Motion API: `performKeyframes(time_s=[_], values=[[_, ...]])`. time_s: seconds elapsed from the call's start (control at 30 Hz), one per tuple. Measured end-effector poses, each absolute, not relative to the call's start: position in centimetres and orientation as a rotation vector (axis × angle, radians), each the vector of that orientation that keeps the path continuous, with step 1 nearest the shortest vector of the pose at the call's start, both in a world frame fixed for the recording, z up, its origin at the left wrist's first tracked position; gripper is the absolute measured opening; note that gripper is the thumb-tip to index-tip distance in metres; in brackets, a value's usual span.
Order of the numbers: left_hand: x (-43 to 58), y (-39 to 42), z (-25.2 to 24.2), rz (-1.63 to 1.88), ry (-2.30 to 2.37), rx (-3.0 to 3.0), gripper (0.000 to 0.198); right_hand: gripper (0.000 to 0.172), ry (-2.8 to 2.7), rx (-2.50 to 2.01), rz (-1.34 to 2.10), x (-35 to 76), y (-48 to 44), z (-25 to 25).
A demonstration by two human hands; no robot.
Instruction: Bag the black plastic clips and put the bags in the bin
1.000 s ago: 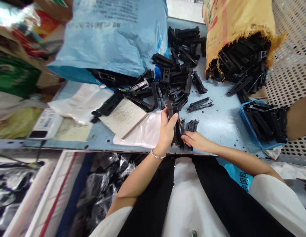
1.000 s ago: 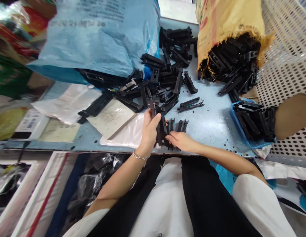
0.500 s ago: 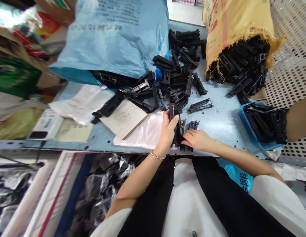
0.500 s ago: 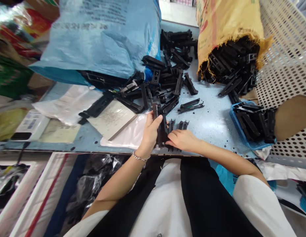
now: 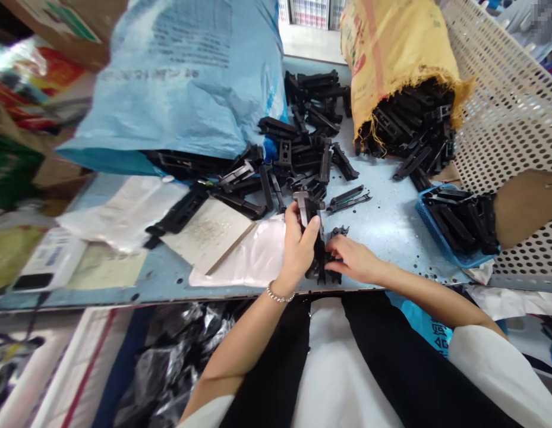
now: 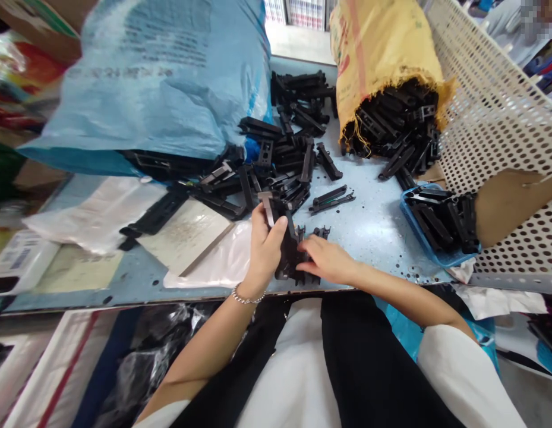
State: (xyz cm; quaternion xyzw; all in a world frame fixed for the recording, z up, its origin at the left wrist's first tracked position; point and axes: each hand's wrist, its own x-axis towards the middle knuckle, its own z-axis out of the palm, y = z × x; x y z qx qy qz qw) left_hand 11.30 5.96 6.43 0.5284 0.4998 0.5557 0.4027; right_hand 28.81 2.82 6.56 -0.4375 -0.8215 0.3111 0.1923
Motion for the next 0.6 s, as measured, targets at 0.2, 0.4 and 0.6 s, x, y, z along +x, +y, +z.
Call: performKeyframes(time_s=[0.2,0.4,0.6], values=[[11.9,6.4,5.4,1.336,1.205,1.199,0.042,0.018,-2.416,-1.032,0.683,29.1,2.8,5.6],[12.2,6.0,4.7,1.357,1.201,1.172,0.045,0.030,-1.664,-1.282,1.607,28.1,2.1,4.5],[12.2,6.2,4.8,1.325,1.190,1.129,0.047,0.027,-2.016,-1.249,1.293,28.5,2.6,4.3]])
